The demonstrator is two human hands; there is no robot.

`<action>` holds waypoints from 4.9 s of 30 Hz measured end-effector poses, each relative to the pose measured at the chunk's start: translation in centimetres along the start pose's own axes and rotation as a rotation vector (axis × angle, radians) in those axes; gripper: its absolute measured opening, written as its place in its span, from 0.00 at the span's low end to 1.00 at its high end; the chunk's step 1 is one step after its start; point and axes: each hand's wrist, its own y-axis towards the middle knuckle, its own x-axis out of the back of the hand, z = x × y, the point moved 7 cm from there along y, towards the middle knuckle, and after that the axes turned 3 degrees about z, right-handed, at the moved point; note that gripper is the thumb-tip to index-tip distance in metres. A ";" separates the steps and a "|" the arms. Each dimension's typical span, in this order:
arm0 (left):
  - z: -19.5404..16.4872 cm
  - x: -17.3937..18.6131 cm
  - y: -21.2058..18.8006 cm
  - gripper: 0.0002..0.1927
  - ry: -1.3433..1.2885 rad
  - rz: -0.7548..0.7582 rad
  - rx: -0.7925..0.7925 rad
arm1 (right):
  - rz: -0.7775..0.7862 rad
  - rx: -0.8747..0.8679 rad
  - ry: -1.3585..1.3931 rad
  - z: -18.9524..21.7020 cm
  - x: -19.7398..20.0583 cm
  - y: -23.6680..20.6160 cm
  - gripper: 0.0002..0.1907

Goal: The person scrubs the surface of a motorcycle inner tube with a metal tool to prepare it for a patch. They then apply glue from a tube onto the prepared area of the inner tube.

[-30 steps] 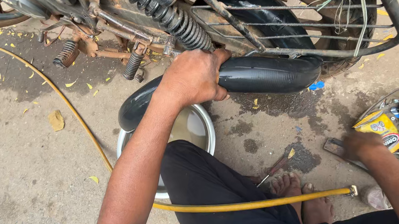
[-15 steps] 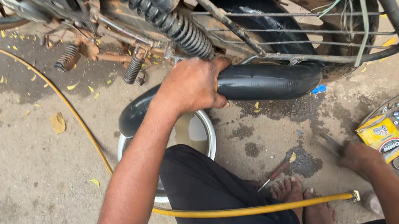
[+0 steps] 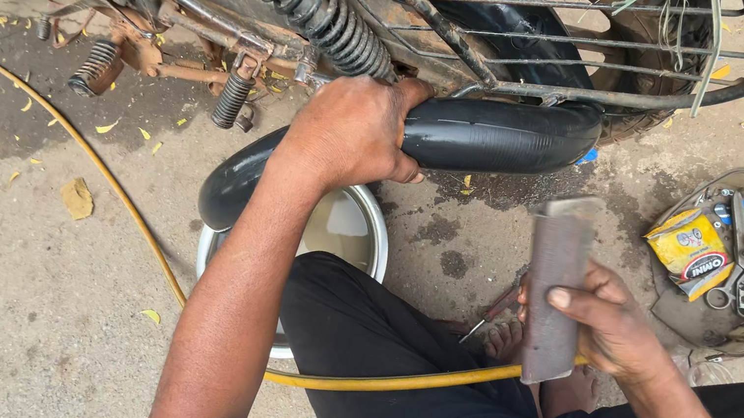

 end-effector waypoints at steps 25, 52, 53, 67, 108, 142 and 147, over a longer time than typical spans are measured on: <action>-4.6 -2.1 -4.2 0.27 -0.027 0.011 -0.023 | -0.599 0.548 -1.726 14.4 -17.2 5.1 0.43; -2.5 -3.0 -4.4 0.34 -0.197 0.061 0.021 | -0.499 0.942 -1.503 12.1 -14.7 0.8 0.42; -2.5 -2.9 -4.5 0.35 -0.211 0.070 0.026 | -0.468 0.904 -1.522 11.4 -15.1 0.7 0.44; -3.1 -3.2 -4.4 0.34 -0.162 0.066 -0.016 | -0.446 0.608 -1.541 12.4 -16.0 2.5 0.46; -5.1 1.5 -4.8 0.47 0.490 -0.472 -0.028 | -0.690 0.668 -1.112 9.2 -7.1 5.0 0.48; -4.8 -2.4 -5.7 0.31 0.171 -0.370 -0.029 | -0.626 0.785 -1.331 15.1 -15.0 -0.1 0.41; -5.9 -3.4 -5.1 0.28 0.242 -0.301 -0.004 | -0.478 0.377 -1.370 12.7 -15.0 5.9 0.43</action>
